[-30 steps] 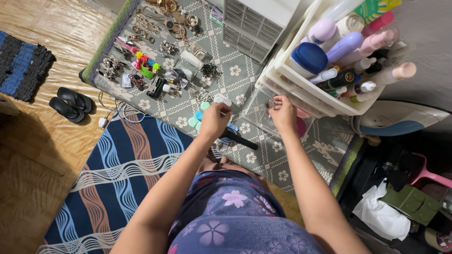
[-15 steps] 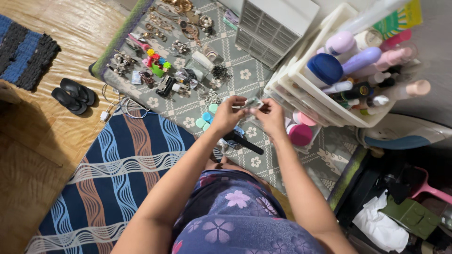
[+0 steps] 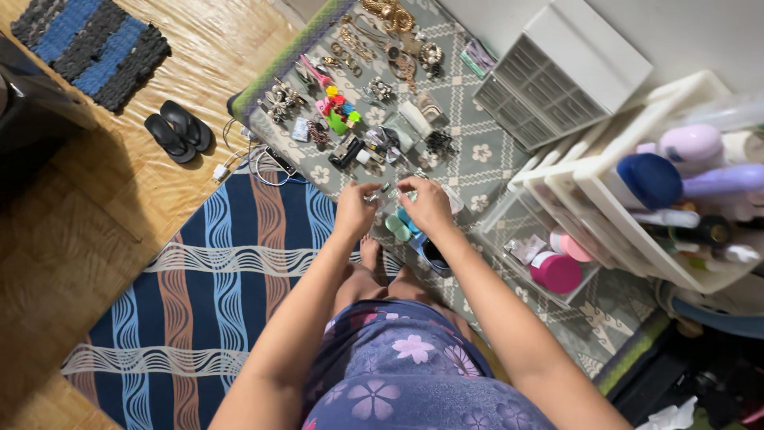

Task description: The person sits on the floor in front of a low table covered with jewelry and cosmetics and sorts small items one at a time, placing them into the compartments of a plastic drawer organizer and arranging makeup items inside its open drawers.

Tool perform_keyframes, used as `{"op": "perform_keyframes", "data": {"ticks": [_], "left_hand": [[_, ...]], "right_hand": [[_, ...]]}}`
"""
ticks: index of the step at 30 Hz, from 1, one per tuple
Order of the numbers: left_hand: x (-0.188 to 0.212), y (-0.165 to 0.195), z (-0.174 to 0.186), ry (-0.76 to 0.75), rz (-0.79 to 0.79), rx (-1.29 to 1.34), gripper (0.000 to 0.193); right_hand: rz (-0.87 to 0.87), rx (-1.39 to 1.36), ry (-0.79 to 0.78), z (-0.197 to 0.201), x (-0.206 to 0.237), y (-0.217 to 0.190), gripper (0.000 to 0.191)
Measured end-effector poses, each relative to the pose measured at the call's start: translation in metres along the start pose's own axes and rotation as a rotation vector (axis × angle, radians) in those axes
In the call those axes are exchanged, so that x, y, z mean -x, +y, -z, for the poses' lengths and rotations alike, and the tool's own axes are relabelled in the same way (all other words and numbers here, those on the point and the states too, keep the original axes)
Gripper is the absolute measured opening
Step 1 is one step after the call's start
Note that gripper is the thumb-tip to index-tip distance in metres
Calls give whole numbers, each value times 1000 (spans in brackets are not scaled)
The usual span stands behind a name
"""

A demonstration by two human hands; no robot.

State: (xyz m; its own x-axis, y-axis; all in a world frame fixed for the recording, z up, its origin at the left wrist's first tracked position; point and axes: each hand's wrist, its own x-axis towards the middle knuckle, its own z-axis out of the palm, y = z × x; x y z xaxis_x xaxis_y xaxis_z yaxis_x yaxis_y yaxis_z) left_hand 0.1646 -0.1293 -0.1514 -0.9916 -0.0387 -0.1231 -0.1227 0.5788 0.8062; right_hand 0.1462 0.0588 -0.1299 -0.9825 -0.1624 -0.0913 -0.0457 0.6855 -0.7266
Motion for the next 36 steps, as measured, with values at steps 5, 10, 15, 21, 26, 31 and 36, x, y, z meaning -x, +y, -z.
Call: {"op": "perform_keyframes", "data": {"ticks": [5,10,15,21,26,31,36], "left_hand": [[10,-6,1,-42,81,-53,33],[10,-2,1,-55,49,-173,25],[12,-4,-4,-43,-14,-268,21],[10,-6,-4,-67,0,-240,24],[10,5,5,-17,-58,-268,28],[4,44,-8,-38,-170,-239,25],[10,103,-50,-156,-333,-97,20]], "right_hand": [[-49,158,-94,-12,-4,-3,20],[3,243,-105,-16,-2,1,19],[26,284,-118,-18,0,3,20],[48,276,-79,-17,3,-2,24],[16,165,-12,-7,9,-13,24],[-32,15,186,35,33,-10,20],[-206,-105,372,89,73,26,17]]}}
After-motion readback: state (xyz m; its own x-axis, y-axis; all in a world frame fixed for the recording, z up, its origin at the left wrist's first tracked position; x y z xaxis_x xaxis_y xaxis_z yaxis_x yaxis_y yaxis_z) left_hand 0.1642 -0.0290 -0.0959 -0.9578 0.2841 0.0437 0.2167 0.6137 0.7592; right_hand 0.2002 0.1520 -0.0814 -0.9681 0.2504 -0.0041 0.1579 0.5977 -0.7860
